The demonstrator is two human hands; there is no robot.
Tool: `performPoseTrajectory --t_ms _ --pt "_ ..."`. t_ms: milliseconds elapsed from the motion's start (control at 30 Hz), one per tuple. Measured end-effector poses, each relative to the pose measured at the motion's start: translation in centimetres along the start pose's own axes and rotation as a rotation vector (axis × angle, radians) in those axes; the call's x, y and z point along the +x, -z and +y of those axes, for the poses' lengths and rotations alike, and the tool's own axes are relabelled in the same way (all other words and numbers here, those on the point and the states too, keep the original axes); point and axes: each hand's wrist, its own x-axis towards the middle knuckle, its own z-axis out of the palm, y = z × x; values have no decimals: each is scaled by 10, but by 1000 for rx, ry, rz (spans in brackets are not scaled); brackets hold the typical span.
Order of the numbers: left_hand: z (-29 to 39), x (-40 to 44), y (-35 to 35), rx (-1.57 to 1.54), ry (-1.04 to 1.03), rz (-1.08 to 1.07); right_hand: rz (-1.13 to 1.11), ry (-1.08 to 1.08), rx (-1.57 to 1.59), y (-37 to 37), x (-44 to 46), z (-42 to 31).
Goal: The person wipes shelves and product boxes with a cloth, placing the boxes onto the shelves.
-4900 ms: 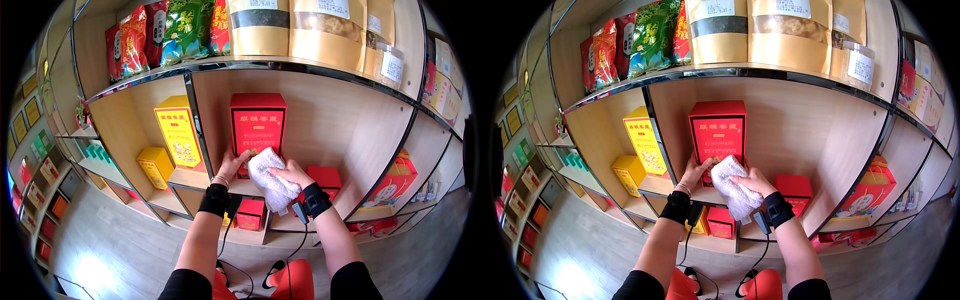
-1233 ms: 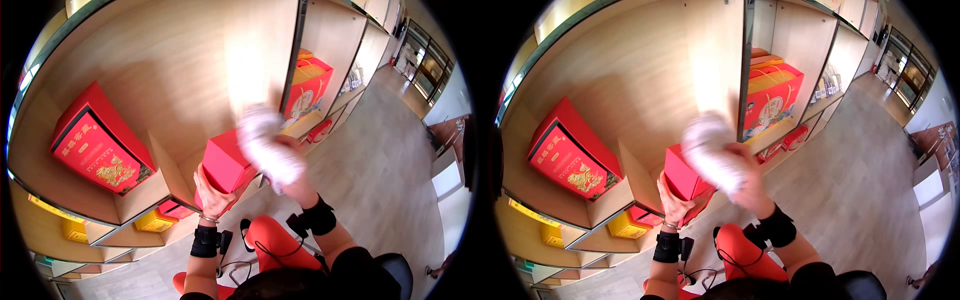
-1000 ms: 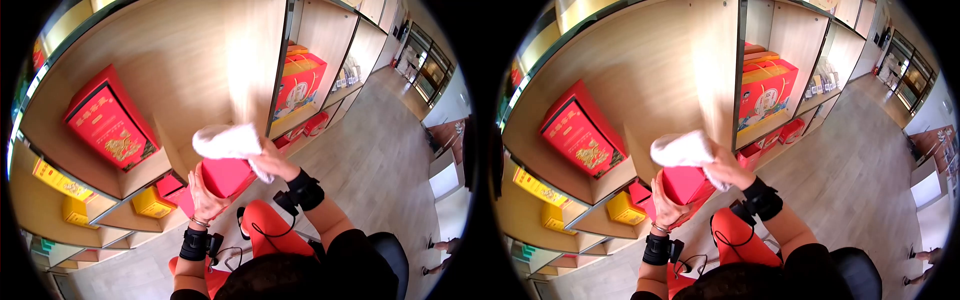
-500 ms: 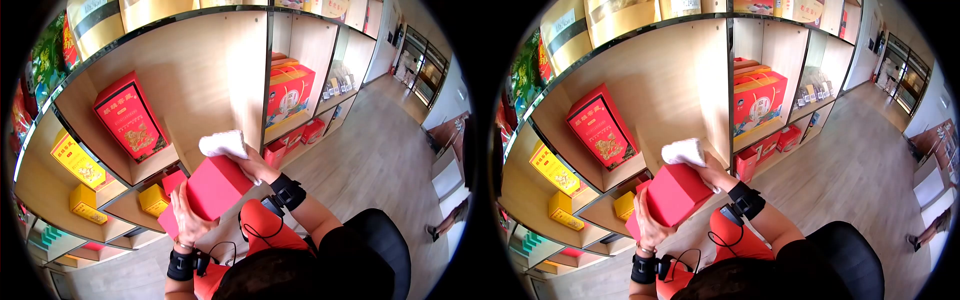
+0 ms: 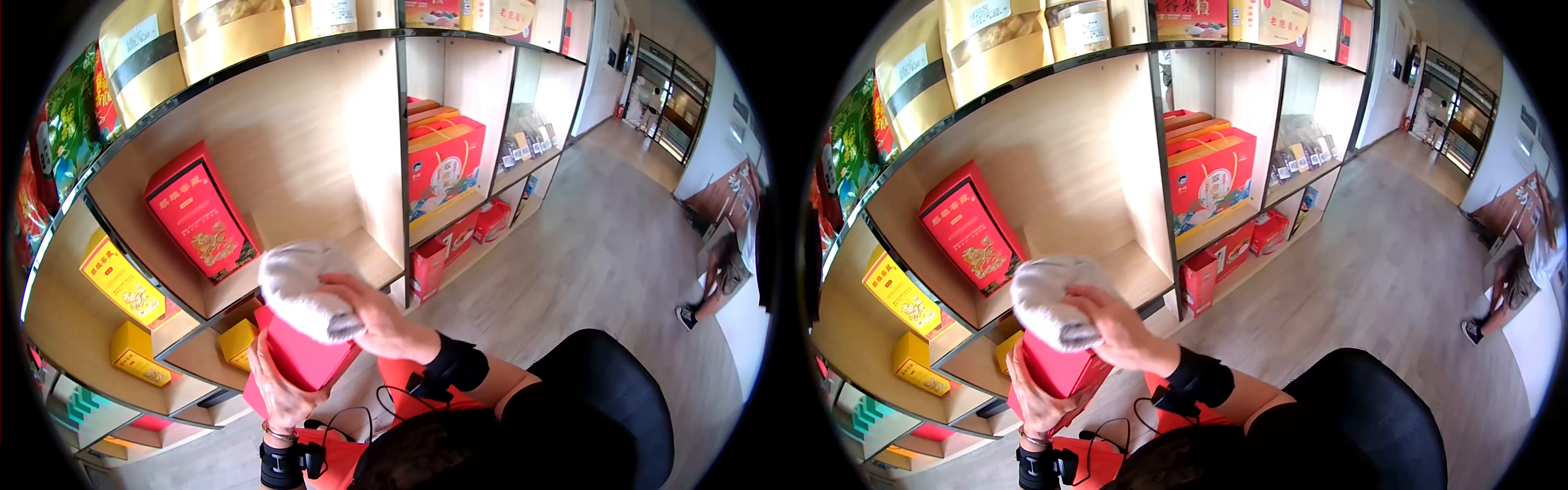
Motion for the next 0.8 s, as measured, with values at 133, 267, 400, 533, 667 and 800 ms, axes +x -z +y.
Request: performPoseTrajectory --t_ms 133,267,400,533,667,800 --pt "10 -6 1 69 -8 56 -91 210 -43 -7 1 28" --pt "16 -12 7 125 -9 29 -72 97 -31 -26 -20 66" --pt "3 -19 7 69 77 45 -73 -52 70 -13 -11 -4" --pt "-1 -21 6 53 50 50 -37 68 170 -15 -5 12" --pt "-2 -27 5 148 0 48 20 -191 256 -40 -26 33" --pt "-11 -39 18 -65 58 -72 -129 -115 150 -22 -15 -10"
